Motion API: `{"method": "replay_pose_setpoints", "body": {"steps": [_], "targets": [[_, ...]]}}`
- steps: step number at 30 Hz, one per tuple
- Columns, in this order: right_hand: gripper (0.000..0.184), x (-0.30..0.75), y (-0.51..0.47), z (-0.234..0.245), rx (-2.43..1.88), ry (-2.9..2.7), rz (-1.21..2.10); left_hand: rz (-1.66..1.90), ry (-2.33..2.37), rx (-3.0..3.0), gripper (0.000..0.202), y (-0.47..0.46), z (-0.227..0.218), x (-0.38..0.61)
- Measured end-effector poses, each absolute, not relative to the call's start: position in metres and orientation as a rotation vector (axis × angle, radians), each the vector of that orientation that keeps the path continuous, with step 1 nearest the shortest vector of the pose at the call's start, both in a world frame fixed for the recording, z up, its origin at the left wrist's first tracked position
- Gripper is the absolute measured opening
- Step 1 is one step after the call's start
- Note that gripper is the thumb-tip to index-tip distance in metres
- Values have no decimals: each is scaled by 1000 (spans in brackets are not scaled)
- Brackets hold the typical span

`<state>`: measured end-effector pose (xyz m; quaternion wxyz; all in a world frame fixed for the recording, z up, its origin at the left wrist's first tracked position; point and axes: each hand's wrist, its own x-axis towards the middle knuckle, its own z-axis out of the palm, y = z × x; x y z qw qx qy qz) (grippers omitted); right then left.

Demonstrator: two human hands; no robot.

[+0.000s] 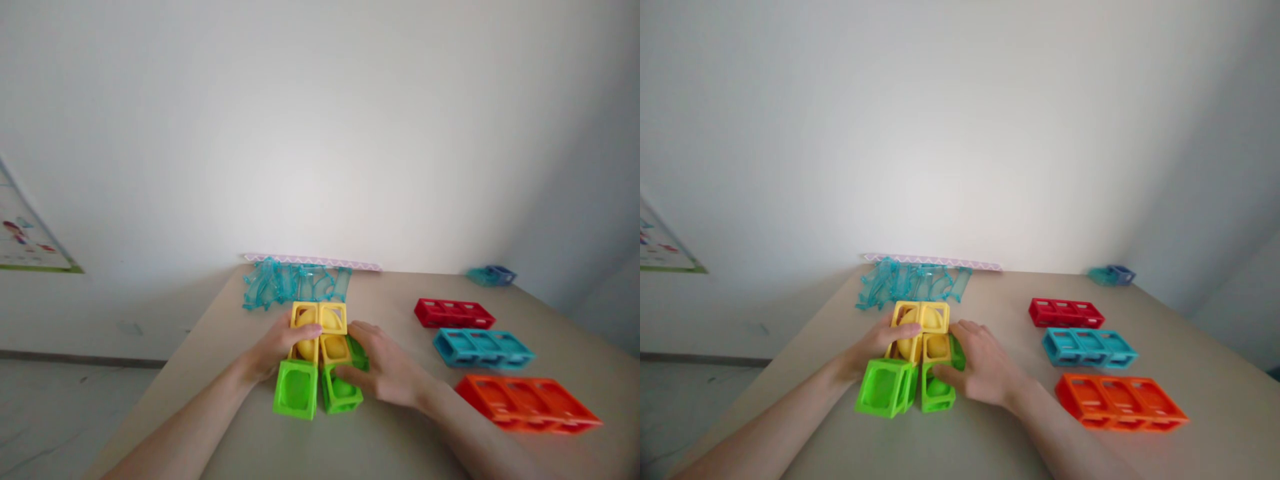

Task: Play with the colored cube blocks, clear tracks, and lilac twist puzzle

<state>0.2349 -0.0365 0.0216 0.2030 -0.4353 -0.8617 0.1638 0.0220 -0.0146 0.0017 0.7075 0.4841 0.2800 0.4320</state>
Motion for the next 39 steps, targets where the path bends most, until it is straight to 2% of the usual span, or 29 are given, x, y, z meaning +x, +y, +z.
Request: {"method": "replay_pose_setpoints", "body": {"steps": [6, 14, 24, 32, 39], "targets": [[24, 236, -33, 20, -1341, -2418, 479, 1103, 767, 1091, 38, -11, 2, 19], [13, 239, -33, 21, -1173, -2451, 401, 1174, 786, 1130, 36, -12, 0, 21], [10, 244, -28, 22, -1075, -2494, 432, 1197, 795, 1133, 38, -12, 2, 20], [26, 238, -28, 17, -1178, -2432, 433, 1275, 838, 1158, 39, -9, 1, 16], [30, 236, -29, 17, -1252, -2291, 735, 1278, 838, 1159, 41, -8, -2, 17]]}}
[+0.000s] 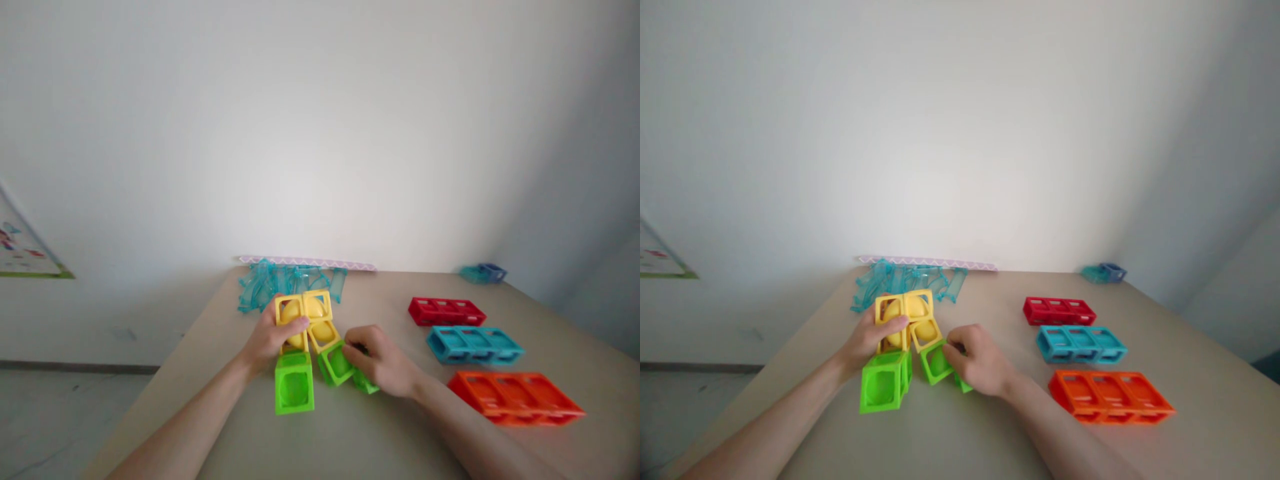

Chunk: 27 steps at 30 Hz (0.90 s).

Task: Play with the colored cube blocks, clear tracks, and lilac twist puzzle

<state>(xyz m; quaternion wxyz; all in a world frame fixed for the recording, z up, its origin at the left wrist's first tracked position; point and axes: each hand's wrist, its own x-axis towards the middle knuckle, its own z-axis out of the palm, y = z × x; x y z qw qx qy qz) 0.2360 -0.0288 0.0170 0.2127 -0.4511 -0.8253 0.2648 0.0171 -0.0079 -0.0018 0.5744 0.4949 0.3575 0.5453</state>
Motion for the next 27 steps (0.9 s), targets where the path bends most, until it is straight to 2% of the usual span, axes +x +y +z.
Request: {"method": "replay_pose_setpoints", "body": {"steps": [5, 14, 19, 27], "targets": [[31, 238, -25, 13, -1378, -2133, 881, 1273, 784, 1089, 39, -10, 9, 18], [28, 244, -25, 15, -1315, -2343, 453, 1340, 839, 1144, 42, -11, 11, 13], [13, 241, -29, 18, -1338, -2279, 382, 1273, 833, 1290, 41, -11, 7, 10], [7, 236, -30, 19, -1244, -2273, 282, 1197, 824, 1286, 42, -13, 6, 10]]}}
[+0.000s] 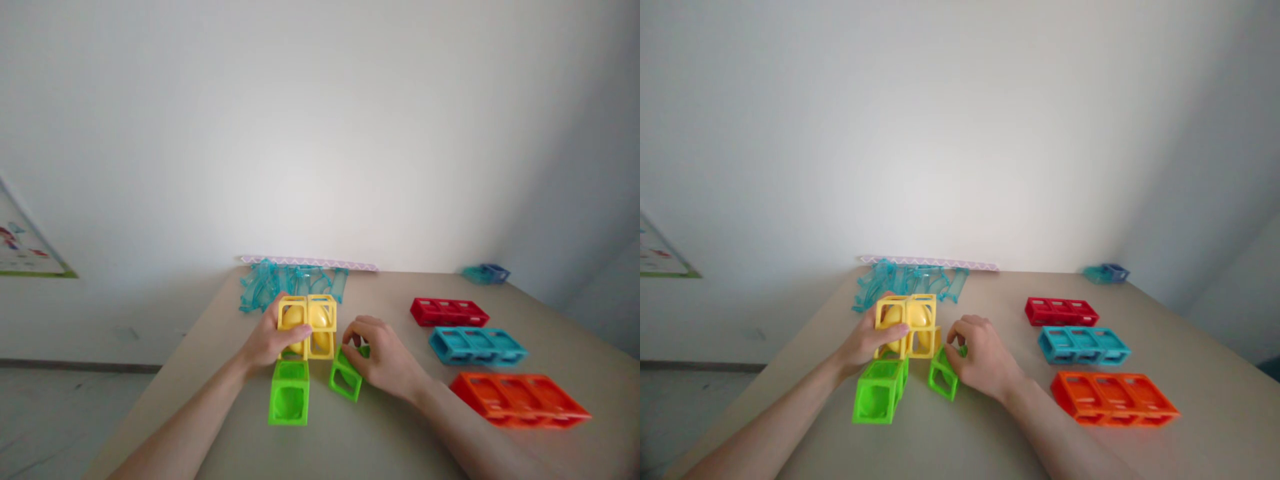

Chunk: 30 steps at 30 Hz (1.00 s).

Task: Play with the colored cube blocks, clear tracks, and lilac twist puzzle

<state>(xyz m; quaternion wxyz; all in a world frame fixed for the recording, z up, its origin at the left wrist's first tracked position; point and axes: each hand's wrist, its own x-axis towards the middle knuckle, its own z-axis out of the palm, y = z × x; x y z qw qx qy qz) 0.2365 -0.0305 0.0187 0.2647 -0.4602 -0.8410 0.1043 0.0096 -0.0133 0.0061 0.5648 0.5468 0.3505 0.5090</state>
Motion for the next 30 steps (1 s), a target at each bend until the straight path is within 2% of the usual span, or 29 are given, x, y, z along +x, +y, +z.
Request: {"method": "replay_pose_setpoints", "body": {"steps": [12, 22, 25, 27, 30], "targets": [[12, 233, -33, 18, -1109, -2256, 178, 1095, 771, 1194, 47, -21, 12, 16], [9, 230, -42, 24, -920, -2460, 383, 1471, 847, 1348, 46, -15, 9, 10], [9, 231, -44, 25, -906, -2476, 346, 1567, 868, 1358, 47, -16, 12, 7], [19, 230, -47, 28, -856, -2430, 307, 1614, 878, 1352, 47, -18, 13, 8], [50, 226, -54, 32, -689, -2415, 309, 1631, 882, 1353, 49, -22, 12, 14]]}}
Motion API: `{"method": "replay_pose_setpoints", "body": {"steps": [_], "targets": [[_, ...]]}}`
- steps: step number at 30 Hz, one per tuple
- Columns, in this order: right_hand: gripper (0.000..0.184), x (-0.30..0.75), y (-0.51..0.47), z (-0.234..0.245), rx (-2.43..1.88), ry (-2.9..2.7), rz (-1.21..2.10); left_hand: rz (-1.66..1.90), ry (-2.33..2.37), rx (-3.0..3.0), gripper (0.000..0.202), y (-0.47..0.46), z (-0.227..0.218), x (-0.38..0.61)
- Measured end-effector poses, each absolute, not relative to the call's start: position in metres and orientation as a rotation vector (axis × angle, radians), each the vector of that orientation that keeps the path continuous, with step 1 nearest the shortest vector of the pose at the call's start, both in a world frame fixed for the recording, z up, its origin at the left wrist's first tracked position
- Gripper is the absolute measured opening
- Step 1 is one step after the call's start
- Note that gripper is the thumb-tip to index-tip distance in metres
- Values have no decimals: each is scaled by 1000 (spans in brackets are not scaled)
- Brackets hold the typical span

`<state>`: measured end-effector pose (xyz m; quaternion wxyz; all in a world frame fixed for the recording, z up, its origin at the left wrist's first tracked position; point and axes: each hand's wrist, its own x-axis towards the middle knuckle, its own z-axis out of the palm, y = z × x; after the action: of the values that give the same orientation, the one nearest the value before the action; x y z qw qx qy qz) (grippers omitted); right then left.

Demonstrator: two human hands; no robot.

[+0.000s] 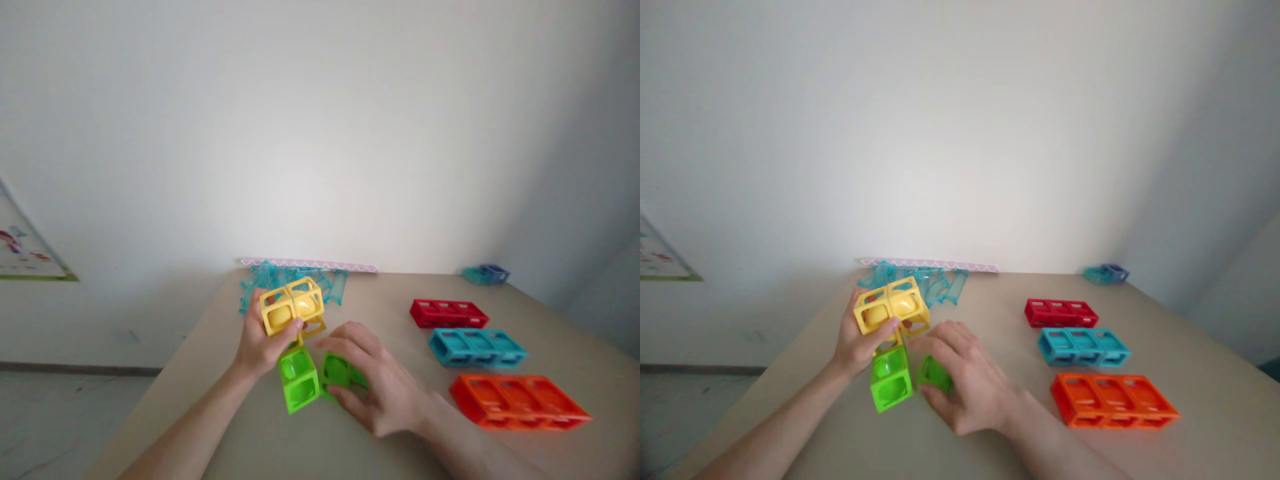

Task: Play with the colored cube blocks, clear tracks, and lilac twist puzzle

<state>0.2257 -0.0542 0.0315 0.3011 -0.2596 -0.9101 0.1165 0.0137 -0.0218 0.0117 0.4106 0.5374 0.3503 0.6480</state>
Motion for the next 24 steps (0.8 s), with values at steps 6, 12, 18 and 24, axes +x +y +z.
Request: {"method": "replay_pose_setpoints", "body": {"steps": [6, 12, 18, 24], "targets": [[25, 215, -53, 25, -595, -2577, 250, 1558, 867, 1368, 49, -23, 8, 22], [14, 216, -52, 22, -642, -2583, 203, 1714, 891, 1133, 36, -13, 12, 16], [6, 210, -59, 24, -652, -2594, 192, 1676, 825, 1004, 37, -13, 10, 19], [13, 208, -59, 23, -660, -2653, 281, 1614, 779, 982, 34, -18, 9, 27]]}}
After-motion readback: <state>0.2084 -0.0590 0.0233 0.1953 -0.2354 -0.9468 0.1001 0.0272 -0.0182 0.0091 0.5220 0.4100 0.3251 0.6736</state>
